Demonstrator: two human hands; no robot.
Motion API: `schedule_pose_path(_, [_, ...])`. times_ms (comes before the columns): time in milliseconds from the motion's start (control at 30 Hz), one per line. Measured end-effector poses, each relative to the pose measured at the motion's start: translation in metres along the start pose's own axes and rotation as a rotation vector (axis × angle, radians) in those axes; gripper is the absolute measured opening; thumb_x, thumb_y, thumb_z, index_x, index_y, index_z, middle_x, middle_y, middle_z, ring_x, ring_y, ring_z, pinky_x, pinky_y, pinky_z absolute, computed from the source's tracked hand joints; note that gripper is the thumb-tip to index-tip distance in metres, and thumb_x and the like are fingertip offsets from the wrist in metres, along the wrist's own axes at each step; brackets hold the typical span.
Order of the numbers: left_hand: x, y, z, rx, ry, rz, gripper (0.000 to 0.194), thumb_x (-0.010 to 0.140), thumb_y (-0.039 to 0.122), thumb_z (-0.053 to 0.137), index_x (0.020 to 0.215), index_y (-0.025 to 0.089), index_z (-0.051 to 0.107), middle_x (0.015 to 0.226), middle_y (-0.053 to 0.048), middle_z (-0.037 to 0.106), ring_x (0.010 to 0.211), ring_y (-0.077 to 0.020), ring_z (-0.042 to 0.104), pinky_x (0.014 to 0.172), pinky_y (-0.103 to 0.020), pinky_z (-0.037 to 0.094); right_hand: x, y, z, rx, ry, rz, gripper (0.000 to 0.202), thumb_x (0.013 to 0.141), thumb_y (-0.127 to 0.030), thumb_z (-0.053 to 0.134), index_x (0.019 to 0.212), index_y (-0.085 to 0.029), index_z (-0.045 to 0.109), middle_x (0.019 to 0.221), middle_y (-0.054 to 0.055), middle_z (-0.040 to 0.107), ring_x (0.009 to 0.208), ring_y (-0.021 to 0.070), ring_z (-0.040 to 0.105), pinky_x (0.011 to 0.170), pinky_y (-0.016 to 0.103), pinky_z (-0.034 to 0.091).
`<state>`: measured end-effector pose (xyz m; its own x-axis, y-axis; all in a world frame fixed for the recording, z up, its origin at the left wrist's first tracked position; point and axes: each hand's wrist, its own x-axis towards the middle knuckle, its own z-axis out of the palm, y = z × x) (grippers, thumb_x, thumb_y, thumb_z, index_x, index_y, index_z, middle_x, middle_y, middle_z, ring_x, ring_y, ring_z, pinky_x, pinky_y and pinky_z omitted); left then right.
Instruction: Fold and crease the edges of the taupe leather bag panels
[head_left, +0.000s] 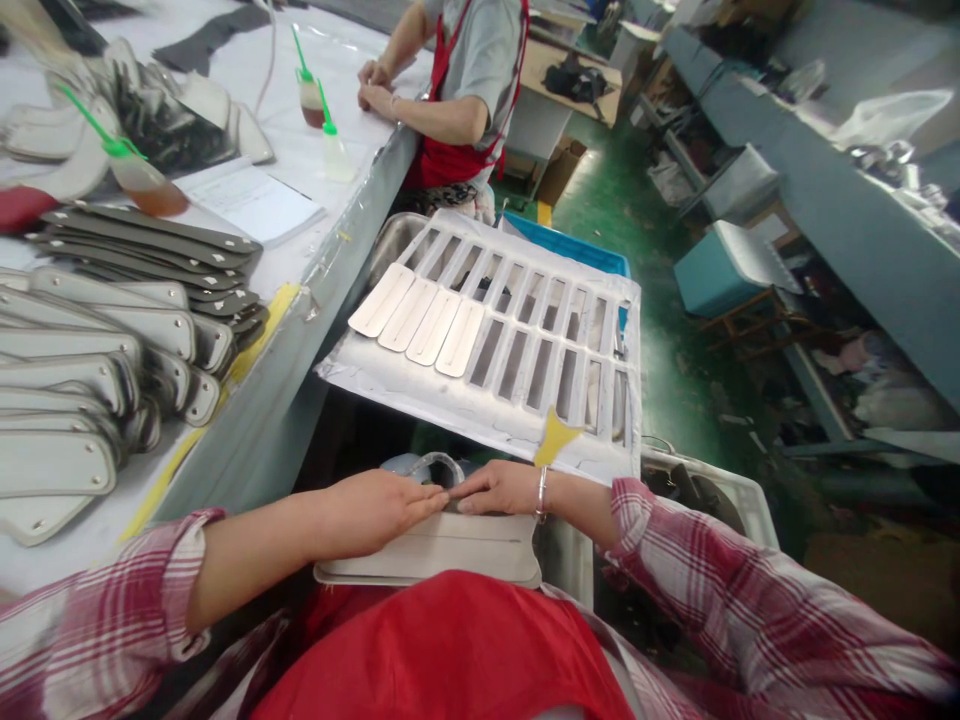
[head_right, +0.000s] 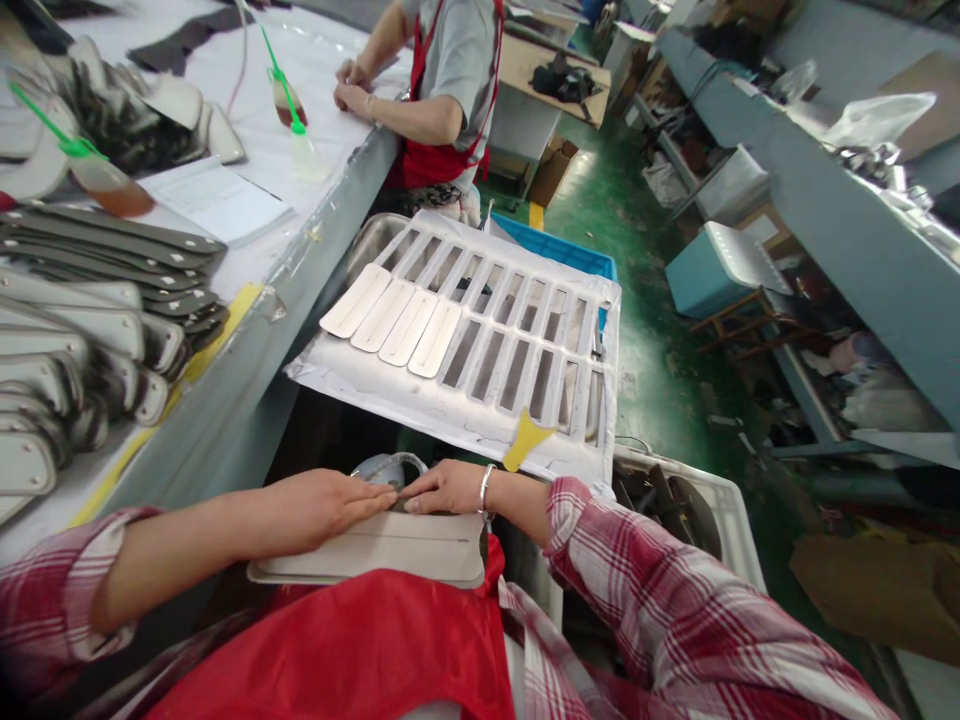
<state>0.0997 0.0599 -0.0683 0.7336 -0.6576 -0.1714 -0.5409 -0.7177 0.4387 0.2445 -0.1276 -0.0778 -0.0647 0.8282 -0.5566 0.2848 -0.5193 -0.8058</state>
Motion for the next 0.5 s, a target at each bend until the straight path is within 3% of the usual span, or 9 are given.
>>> schedule_pose_path(233, [-0.042,-0.016,-0.002,-0.067,0.016,-0.052,0.051,0.081,0.006,0.038,0.131,0.016,0.035,0.128,-0.009,0.049,0.115,-0.0163,0.047,0.096,-0.025,0.036,0.02,-0.017,0.005,0.03,-0.036,0.01,0.042,0.078,-0.042,0.054,0.111,-0.017,0.061,0.099,0.001,0.065,0.092,0.0174,0.058,0.081,0.023,0.042])
schedule_pose_path(500, [-0.051,-0.025,0.0,-0.15,0.1,-0.008,0.045,0.084,0.013,0.038,0.129,0.019,0.038,0.126,-0.008,0.051,0.111,-0.0167,0.051,0.094,-0.025,0.038,0.046,-0.035,0.009,0.085,-0.061,0.027,0.044,0.077,-0.043,0.056,0.112,-0.017,0.06,0.101,0.001,0.064,0.096,0.0187,0.056,0.086,0.026,0.04])
